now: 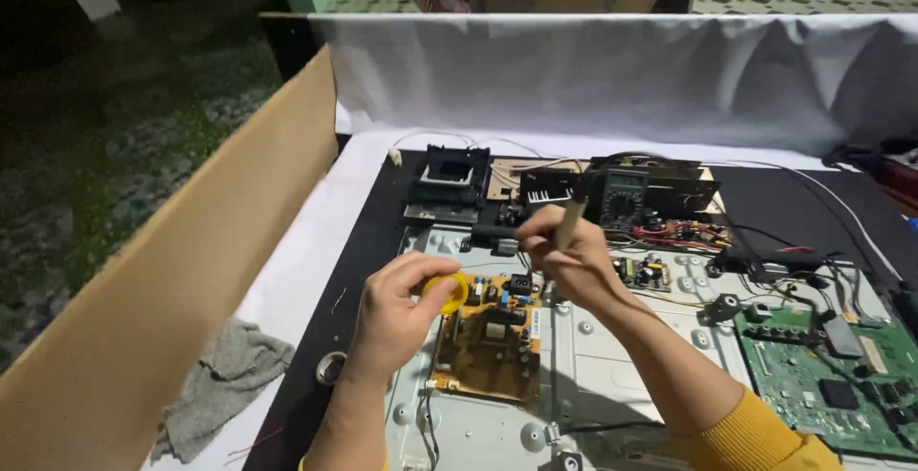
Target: Soldering and repairing components on an electronic power board inside a TV chassis.
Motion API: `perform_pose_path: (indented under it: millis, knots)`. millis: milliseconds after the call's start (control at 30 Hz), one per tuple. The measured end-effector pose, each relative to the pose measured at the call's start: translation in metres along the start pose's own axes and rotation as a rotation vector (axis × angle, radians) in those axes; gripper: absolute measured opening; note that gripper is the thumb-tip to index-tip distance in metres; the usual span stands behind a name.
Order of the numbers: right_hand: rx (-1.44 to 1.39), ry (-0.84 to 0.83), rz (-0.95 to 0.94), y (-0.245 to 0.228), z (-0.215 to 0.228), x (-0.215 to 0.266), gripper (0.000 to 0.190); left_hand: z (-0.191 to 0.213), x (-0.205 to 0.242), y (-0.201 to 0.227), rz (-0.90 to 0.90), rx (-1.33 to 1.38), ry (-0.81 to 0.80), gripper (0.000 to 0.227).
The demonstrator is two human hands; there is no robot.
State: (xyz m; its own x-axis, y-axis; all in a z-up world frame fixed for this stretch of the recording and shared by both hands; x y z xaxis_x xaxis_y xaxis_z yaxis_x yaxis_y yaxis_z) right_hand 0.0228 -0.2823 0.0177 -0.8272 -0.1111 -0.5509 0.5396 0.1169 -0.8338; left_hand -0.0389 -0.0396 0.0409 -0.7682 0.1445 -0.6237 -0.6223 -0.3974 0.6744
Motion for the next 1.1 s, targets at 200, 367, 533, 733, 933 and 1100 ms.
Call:
perform_pose_path:
  millis: [200,367,533,733,933,1100]
  knots:
    - [0.057,-0.227,-0.01,-0.031,0.005,0.001,0.014,-0.013,-0.005,0.0,0.037,0.009,-0.018,0.013]
    - [0.273,-0.243,-0.028,-0.031,0.008,0.015,0.015,-0.025,0.007,-0.008,0.187,0.155,0.013,0.015]
    - [0.657,-0.402,0.139,-0.015,0.007,0.032,0.023,-0.046,0.029,-0.006,0.331,0.285,-0.013,0.017]
    - [0.808,-0.447,0.547,0.007,0.011,0.047,0.01,-0.072,0.042,-0.014,0.526,0.379,-0.105,0.018]
    - [0.786,-0.481,0.559,0.006,0.014,0.054,0.019,-0.07,0.049,-0.013,0.518,0.385,-0.149,0.019]
    - [0.829,-0.481,0.603,-0.002,0.013,0.058,0.007,-0.068,0.052,-0.01,0.501,0.366,-0.178,0.019]
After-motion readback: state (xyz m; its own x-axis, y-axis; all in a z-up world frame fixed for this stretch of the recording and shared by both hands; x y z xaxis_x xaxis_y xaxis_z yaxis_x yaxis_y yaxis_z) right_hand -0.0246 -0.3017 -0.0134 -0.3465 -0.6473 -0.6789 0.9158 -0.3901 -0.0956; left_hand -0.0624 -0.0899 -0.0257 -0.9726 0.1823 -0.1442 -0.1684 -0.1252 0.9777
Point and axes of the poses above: each hand's wrist, its own x-axis away from the middle knuckle, its own z-axis out of the back of the hand, y = z × x, the point moved 1 cm from there along -x, towards the middle knuckle, and after that the axes turned 9 degrees about -x, right-handed, at the moved point
